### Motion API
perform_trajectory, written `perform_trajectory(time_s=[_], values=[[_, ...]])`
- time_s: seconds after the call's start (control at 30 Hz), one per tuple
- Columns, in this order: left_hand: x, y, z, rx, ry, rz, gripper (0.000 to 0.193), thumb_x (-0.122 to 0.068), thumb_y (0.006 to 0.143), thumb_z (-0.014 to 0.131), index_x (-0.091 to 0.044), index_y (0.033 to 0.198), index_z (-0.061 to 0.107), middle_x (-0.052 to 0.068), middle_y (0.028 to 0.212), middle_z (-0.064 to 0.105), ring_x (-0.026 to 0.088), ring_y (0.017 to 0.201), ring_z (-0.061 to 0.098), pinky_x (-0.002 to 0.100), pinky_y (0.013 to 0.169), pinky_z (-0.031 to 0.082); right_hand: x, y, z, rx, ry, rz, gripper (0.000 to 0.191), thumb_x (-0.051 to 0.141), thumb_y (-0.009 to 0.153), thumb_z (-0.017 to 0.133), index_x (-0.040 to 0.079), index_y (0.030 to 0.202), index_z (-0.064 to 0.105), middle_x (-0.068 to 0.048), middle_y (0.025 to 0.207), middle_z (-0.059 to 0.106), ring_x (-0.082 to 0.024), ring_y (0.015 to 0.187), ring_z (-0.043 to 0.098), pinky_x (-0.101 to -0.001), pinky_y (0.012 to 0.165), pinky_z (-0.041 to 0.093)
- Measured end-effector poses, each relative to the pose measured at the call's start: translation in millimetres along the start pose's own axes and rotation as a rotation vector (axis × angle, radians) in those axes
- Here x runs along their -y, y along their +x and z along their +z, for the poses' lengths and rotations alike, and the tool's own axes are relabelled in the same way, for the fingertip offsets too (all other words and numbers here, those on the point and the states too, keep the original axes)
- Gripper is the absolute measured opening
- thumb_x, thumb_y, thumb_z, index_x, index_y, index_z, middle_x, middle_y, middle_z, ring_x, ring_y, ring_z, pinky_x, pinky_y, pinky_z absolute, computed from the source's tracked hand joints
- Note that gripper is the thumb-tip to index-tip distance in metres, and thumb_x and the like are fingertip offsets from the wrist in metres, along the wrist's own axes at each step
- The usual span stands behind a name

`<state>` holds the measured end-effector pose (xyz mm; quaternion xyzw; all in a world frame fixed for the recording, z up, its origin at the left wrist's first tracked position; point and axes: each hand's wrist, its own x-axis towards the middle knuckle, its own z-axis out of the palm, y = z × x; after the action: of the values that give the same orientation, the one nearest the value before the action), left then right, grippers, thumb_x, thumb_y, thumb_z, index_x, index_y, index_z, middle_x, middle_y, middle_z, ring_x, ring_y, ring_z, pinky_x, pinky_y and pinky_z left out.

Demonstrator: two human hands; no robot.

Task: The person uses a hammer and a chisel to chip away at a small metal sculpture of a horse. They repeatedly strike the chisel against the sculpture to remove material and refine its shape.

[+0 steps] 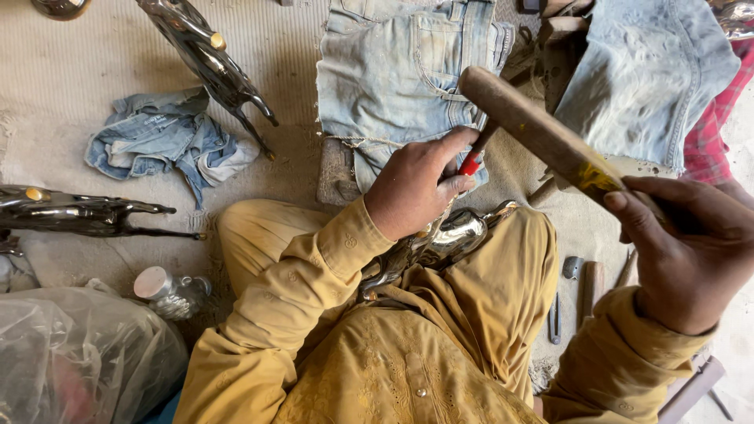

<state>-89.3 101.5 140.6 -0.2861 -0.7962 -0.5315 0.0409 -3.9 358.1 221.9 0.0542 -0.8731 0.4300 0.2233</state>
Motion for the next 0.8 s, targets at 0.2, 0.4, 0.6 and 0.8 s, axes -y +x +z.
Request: perform_trajectory(time_s=[0.2,0.4,0.6,0.8], values=[[1,-1,0,-0.022,0.010,0.043,0.049,-0.013,0.090,0.078,-0.007,0.132,0.054,0.013,0.090,0.072,0.033,0.079,0.072,0.043,0.069,0.054,-7,-7,8,-0.208,0.273,0.082,0.013,-0.004,0.111,0.076,-0.008,0.114,0.064,-0.017,0.093,0.071,-0.013,0.067,0.065,-0.0201,0.059,0.050],[-2,-1,-3,0.015,0.028,-0.006,0.043,-0.016,0.091,0.080,-0.011,0.127,0.058,0.013,0.086,0.072,0.033,0.079,0.072,0.043,0.068,0.053,-5,-8,-1,-0.002,-0.004,-0.036,0.009,-0.012,0.108,0.072,-0.014,0.114,0.066,-0.023,0.090,0.069,-0.019,0.072,0.066,-0.0251,0.064,0.052],[-4,-2,-5,0.011,-0.008,-0.027,0.042,-0.015,0.090,0.079,-0.010,0.126,0.057,0.013,0.087,0.072,0.033,0.078,0.072,0.043,0.068,0.053,3,-5,3,-0.057,0.090,0.033,0.013,-0.008,0.106,0.079,-0.011,0.108,0.067,-0.015,0.086,0.066,-0.013,0.068,0.064,-0.0219,0.061,0.051],[-5,-3,-7,-0.014,0.000,0.021,0.042,-0.014,0.090,0.079,-0.009,0.126,0.057,0.014,0.091,0.072,0.035,0.083,0.072,0.044,0.070,0.053,8,-8,7,-0.093,0.134,0.050,0.014,-0.006,0.105,0.081,-0.013,0.107,0.069,-0.015,0.086,0.066,-0.014,0.067,0.063,-0.0222,0.061,0.050]])
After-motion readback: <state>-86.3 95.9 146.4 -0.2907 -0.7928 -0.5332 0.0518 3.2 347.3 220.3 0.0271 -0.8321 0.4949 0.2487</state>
